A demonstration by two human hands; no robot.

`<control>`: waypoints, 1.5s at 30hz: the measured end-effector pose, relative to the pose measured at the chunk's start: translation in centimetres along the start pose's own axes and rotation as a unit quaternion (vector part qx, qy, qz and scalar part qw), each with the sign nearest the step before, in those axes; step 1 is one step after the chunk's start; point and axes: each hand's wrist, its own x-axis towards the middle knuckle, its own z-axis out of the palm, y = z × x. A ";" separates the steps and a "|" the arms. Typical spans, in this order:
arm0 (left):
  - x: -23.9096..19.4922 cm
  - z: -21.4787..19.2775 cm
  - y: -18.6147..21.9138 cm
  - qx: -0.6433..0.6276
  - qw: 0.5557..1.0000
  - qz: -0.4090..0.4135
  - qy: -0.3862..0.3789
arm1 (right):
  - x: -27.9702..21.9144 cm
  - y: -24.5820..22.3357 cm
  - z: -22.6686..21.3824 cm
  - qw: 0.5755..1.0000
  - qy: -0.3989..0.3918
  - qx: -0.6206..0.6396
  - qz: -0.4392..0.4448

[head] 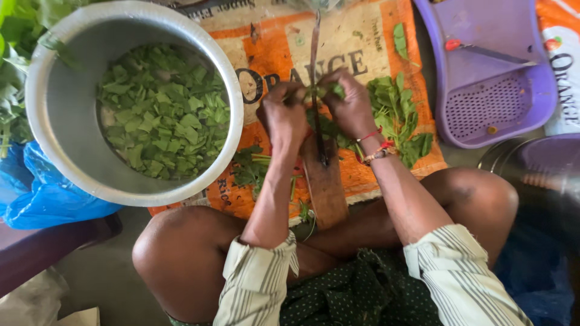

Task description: The person sits on the floor and uses a traditional blade tool to cut green leafy vegetables. They repeatedly place leaves on the blade, press down to slice them, and drop the cut pieces into a nearby metal bowl. Another person occasionally reaches into the bowl to mix the contents.

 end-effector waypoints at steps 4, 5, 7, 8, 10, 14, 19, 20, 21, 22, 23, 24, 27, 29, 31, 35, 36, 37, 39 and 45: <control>-1.7 -1.5 -0.3 0.172 0.984 0.040 -0.032 | 0.6 0.5 -1.2 0.999 -0.048 0.009 0.013; -2.9 -2.1 -0.2 0.187 0.979 0.064 -0.056 | 0.4 0.3 -1.8 0.998 -0.056 0.038 -0.009; -4.6 -3.4 1.0 0.258 0.960 0.057 -0.098 | -0.7 -1.1 -3.7 0.970 -0.065 0.212 0.099; -5.2 -4.1 2.0 0.312 0.943 0.025 -0.116 | -0.9 -2.1 -4.3 0.941 -0.070 0.295 0.150; -5.7 -5.0 4.2 0.384 0.912 0.011 -0.143 | -1.4 -3.8 -5.1 0.927 -0.076 0.356 0.092; -6.9 -6.6 7.0 0.286 0.945 0.063 -0.146 | -2.2 -6.2 -5.7 0.940 -0.116 0.320 0.030; -6.5 -6.3 8.9 0.046 0.978 0.144 -0.146 | -1.6 -8.1 -5.5 0.987 -0.133 0.029 -0.081; -6.4 -6.1 8.9 0.046 0.977 0.152 -0.140 | -1.5 -8.3 -5.4 0.989 -0.138 0.020 -0.053; -6.1 -5.9 8.8 0.047 0.977 0.161 -0.133 | -1.3 -8.5 -5.2 0.989 -0.142 0.008 -0.045; -5.9 -5.6 8.7 0.060 0.979 0.151 -0.122 | -1.1 -8.6 -5.0 0.989 -0.145 -0.004 -0.038; -5.7 -5.3 8.6 0.074 0.981 0.138 -0.111 | -0.8 -8.7 -4.9 0.988 -0.149 -0.014 -0.028; -5.5 -5.2 8.3 0.089 0.983 0.125 -0.100 | -0.4 -8.8 -4.7 0.987 -0.155 -0.019 -0.026; -4.7 -4.7 7.7 0.144 0.979 0.100 -0.108 | 0.6 -9.1 -4.8 0.985 -0.159 -0.059 -0.018; -4.3 -4.2 7.3 0.133 0.973 0.161 -0.095 | 1.1 -9.3 -4.9 0.982 -0.152 -0.112 0.000; -3.9 -3.7 7.0 0.138 0.968 0.198 -0.075 | 1.5 -9.7 -4.8 0.978 -0.134 -0.152 0.038; -3.8 -2.8 7.1 0.179 0.962 0.205 -0.005 | 2.0 -10.8 -3.9 0.971 -0.090 -0.219 0.030; -3.9 -2.5 7.3 0.188 0.961 0.202 0.017 | 1.9 -11.0 -3.7 0.969 -0.064 -0.239 -0.022; -4.0 -2.4 7.4 0.192 0.959 0.205 0.027 | 1.7 -11.3 -3.4 0.963 -0.039 -0.257 -0.074; -4.2 -2.1 7.6 0.197 0.956 0.212 0.048 | 1.5 -11.5 -3.1 0.953 0.000 -0.279 -0.121; -3.1 -2.1 7.3 0.204 0.962 0.163 0.080 | 1.9 -10.4 -2.5 0.958 0.023 -0.258 -0.119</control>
